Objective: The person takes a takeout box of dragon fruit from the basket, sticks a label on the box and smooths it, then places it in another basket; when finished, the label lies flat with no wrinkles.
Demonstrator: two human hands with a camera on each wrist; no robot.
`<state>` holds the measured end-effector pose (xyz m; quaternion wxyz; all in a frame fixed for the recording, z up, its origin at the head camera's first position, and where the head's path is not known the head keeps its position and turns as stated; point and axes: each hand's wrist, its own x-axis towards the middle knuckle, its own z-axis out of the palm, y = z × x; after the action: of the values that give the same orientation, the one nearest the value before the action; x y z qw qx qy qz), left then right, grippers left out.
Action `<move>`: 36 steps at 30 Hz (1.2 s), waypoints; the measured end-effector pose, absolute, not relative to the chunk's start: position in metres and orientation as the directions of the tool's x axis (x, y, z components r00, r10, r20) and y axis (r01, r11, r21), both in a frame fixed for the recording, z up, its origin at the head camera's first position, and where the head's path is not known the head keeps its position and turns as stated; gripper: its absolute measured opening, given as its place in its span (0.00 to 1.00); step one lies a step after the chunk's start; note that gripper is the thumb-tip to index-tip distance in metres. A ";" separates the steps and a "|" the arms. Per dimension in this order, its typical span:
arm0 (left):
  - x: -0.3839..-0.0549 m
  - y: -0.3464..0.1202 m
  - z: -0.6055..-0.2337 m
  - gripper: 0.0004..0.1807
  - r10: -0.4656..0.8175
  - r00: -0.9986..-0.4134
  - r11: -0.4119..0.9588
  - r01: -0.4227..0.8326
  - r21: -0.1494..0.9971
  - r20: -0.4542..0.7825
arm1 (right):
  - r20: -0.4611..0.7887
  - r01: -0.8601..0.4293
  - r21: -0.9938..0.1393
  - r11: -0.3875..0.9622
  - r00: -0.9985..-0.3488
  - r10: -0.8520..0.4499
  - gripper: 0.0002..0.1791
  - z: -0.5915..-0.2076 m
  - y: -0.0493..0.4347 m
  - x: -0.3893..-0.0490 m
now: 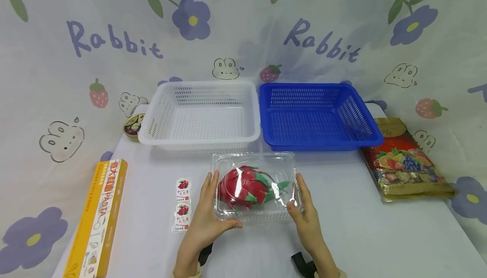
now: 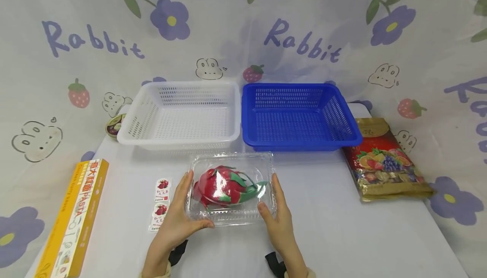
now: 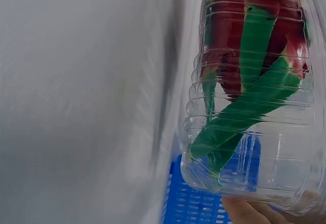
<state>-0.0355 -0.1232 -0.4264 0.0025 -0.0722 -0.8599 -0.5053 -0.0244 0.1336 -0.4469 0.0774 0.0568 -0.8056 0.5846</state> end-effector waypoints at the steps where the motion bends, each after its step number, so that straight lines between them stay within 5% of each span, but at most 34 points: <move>1: -0.037 -0.123 -0.428 0.75 0.120 -0.990 0.476 0.122 0.871 0.073 | 0.182 -0.171 -0.934 0.314 -0.983 0.003 0.39 -0.447 0.134 -0.025; 29: -0.043 -0.125 -0.448 0.71 0.132 -0.991 0.361 0.028 0.932 -0.021 | 0.126 -0.120 -0.863 0.491 -0.992 -0.022 0.31 -0.451 0.137 -0.030; 33: -0.043 -0.134 -0.452 0.55 0.138 -0.988 0.292 0.106 0.951 0.067 | 0.116 -0.110 -0.871 0.478 -0.993 -0.016 0.31 -0.449 0.137 -0.030; 36: -0.043 -0.140 -0.453 0.34 -0.028 -0.993 0.265 0.100 0.959 0.112 | 0.113 -0.112 -0.874 0.472 -0.993 -0.025 0.31 -0.450 0.137 -0.030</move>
<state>-0.0432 -0.1403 -0.4532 0.0529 -0.0228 -0.7936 -0.6057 -0.0298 0.1368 -0.4501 0.0422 0.0398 -0.8570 0.5121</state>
